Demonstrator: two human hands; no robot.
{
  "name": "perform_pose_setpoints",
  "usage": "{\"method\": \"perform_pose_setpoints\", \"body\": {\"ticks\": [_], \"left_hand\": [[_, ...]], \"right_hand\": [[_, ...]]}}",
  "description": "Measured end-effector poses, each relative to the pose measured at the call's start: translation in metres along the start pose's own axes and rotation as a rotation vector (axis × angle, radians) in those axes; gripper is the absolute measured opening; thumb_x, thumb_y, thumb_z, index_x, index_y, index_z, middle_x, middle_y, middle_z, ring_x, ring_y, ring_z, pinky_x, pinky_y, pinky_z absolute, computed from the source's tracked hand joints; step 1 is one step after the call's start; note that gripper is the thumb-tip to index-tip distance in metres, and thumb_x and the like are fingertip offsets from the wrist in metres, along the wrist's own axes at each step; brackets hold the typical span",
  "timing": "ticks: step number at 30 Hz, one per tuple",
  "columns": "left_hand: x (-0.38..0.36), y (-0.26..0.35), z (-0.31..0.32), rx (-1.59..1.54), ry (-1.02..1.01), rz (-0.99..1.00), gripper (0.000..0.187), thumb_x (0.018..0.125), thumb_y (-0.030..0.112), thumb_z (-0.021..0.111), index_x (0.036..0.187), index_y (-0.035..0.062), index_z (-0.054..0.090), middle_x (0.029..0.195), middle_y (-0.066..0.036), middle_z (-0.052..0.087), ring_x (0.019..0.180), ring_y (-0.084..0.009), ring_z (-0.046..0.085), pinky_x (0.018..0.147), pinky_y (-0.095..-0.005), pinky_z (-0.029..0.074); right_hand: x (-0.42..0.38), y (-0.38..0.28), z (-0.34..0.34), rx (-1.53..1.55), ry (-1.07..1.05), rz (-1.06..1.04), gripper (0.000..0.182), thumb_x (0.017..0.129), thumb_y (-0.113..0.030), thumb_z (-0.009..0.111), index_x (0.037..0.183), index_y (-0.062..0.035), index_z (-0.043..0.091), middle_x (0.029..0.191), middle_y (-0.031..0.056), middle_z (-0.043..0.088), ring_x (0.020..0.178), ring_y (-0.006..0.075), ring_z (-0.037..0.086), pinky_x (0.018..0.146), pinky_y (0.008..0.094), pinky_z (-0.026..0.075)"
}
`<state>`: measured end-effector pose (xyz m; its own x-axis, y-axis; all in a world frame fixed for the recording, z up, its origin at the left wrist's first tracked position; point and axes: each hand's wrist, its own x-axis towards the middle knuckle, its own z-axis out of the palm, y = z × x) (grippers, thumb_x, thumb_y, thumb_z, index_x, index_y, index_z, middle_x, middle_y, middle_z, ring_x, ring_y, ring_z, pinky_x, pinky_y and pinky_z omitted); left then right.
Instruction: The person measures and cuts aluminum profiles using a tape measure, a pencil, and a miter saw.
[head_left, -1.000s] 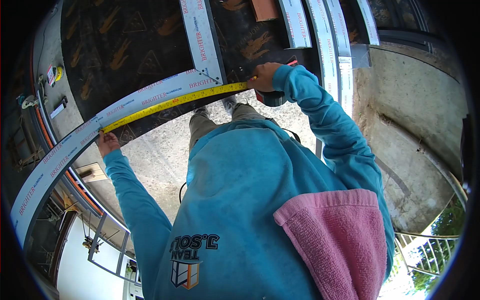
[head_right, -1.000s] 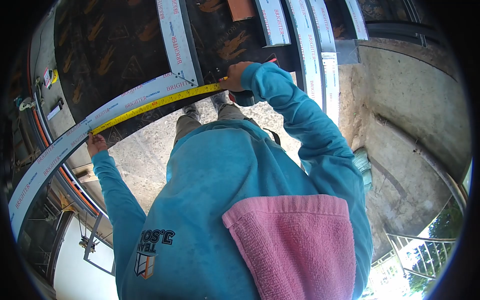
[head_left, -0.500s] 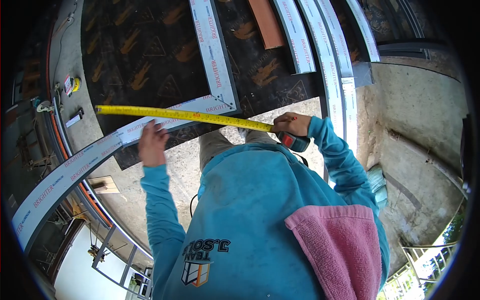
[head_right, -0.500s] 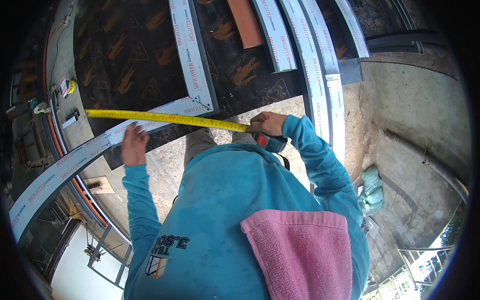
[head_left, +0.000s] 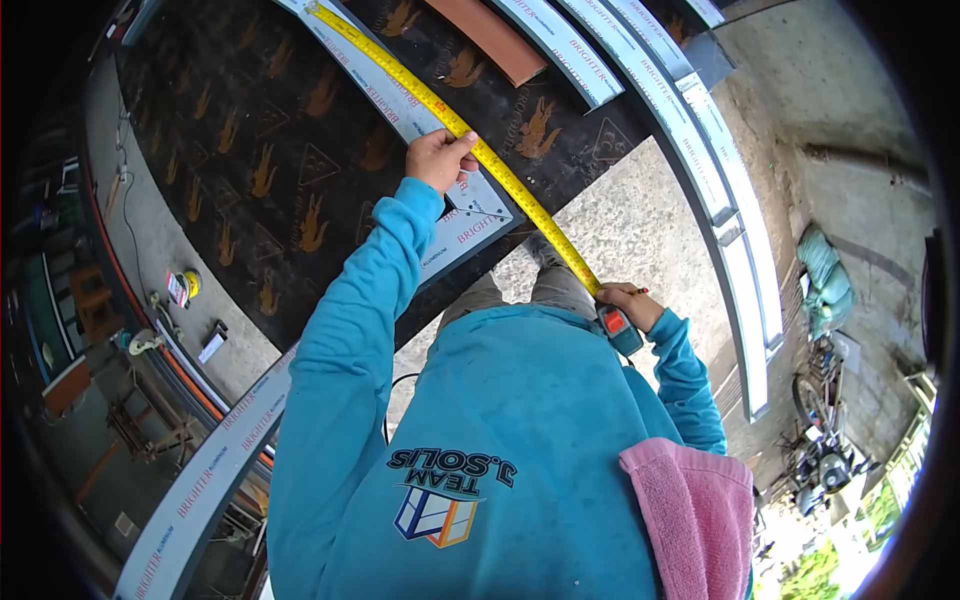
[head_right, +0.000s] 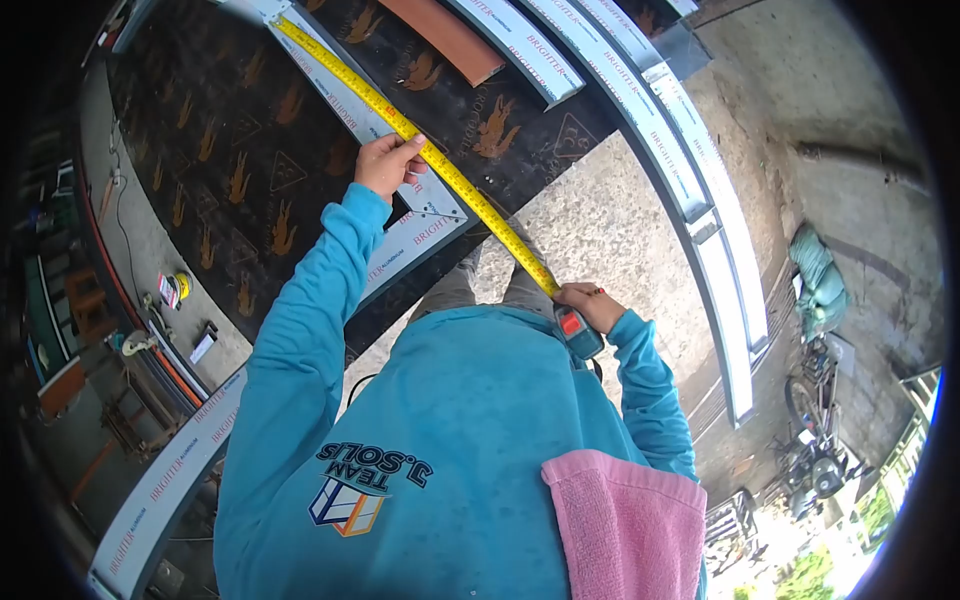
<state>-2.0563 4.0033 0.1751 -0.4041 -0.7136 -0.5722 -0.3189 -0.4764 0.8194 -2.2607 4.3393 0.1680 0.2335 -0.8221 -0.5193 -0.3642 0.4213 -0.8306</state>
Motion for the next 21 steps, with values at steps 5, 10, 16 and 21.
{"method": "perform_pose_setpoints", "body": {"ticks": [5,10,16,21], "left_hand": [[0.028,0.013,-0.018,0.093,0.047,-0.015,0.021,0.086,0.019,0.067,0.079,0.0002,0.064,0.07,-0.005,0.064,0.056,-0.0102,0.06,0.046,-0.0209,0.047],[0.053,0.017,-0.041,0.154,0.07,-0.023,0.017,0.086,0.019,0.067,0.084,0.0018,0.065,0.071,-0.004,0.064,0.058,-0.0088,0.059,0.047,-0.0195,0.046],[0.075,0.017,-0.058,0.146,0.081,-0.051,0.016,0.085,0.018,0.068,0.085,0.0028,0.062,0.069,-0.002,0.06,0.055,-0.007,0.055,0.044,-0.0191,0.04],[0.088,0.009,-0.065,0.136,0.02,-0.011,0.02,0.082,0.019,0.071,0.082,0.001,0.062,0.07,-0.005,0.061,0.053,-0.0082,0.055,0.04,-0.0196,0.039]], "right_hand": [[-0.028,-0.012,0.064,0.357,0.126,0.328,0.023,0.091,-0.016,0.044,0.098,-0.0011,0.059,0.088,0.0101,0.057,0.081,0.0232,0.055,0.078,0.0297,0.044],[-0.01,-0.038,0.084,0.613,0.195,0.516,0.03,0.091,-0.025,0.047,0.09,0.0009,0.061,0.08,0.0056,0.058,0.077,0.0139,0.053,0.074,0.0276,0.042],[0.018,-0.031,0.082,0.365,0.26,0.33,0.031,0.09,-0.026,0.047,0.095,-0.0008,0.064,0.084,0.0074,0.063,0.08,0.0161,0.057,0.076,0.0294,0.044],[0.019,-0.037,0.075,0.349,0.234,0.533,0.039,0.089,-0.037,0.048,0.102,-0.0046,0.067,0.089,0.0096,0.067,0.082,0.02,0.061,0.076,0.033,0.047]]}}
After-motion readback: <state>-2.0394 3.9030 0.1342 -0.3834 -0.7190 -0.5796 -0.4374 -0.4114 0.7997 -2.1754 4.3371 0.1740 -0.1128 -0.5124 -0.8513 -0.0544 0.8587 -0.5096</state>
